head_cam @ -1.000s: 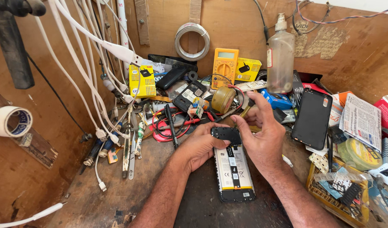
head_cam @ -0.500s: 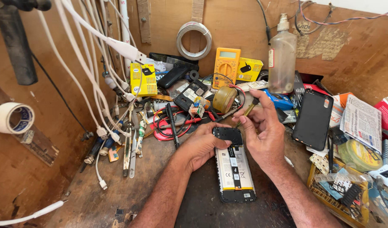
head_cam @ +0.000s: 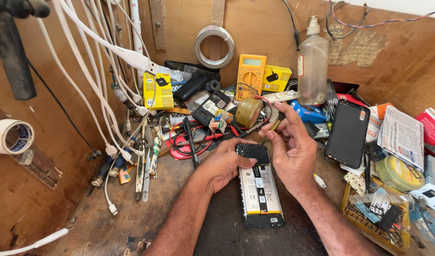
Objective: The person uses a plastic spudger to pry open the back cover of a smartphone. They then use a small screwdriver to loosen screws on the internal frame. The person continues to manipulate the phone's internal components with the screwdriver.
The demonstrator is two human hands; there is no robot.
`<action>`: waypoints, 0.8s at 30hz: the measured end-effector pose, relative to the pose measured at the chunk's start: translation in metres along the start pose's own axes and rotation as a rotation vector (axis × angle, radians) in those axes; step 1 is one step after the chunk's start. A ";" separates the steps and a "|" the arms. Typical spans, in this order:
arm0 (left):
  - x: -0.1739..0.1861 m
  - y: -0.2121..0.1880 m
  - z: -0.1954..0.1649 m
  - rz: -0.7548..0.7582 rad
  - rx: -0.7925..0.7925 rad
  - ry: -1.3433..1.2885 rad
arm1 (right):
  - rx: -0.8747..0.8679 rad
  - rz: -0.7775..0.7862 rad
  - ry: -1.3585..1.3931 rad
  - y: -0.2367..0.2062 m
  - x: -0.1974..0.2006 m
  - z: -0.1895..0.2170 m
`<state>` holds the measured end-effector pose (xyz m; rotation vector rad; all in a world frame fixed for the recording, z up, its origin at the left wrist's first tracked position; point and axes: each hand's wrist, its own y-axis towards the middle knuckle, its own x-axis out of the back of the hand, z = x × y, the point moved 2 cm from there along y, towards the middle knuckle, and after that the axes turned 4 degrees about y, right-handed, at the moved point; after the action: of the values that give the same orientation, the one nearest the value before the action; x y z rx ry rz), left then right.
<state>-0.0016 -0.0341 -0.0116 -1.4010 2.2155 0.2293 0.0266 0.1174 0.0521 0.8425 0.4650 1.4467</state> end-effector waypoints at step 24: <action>0.002 -0.003 0.000 -0.008 -0.014 -0.019 | -0.026 0.016 0.026 -0.002 0.000 -0.010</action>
<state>0.0005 -0.0368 -0.0119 -1.4087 2.1965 0.2551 0.0207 0.1198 0.0441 0.8084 0.4593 1.4768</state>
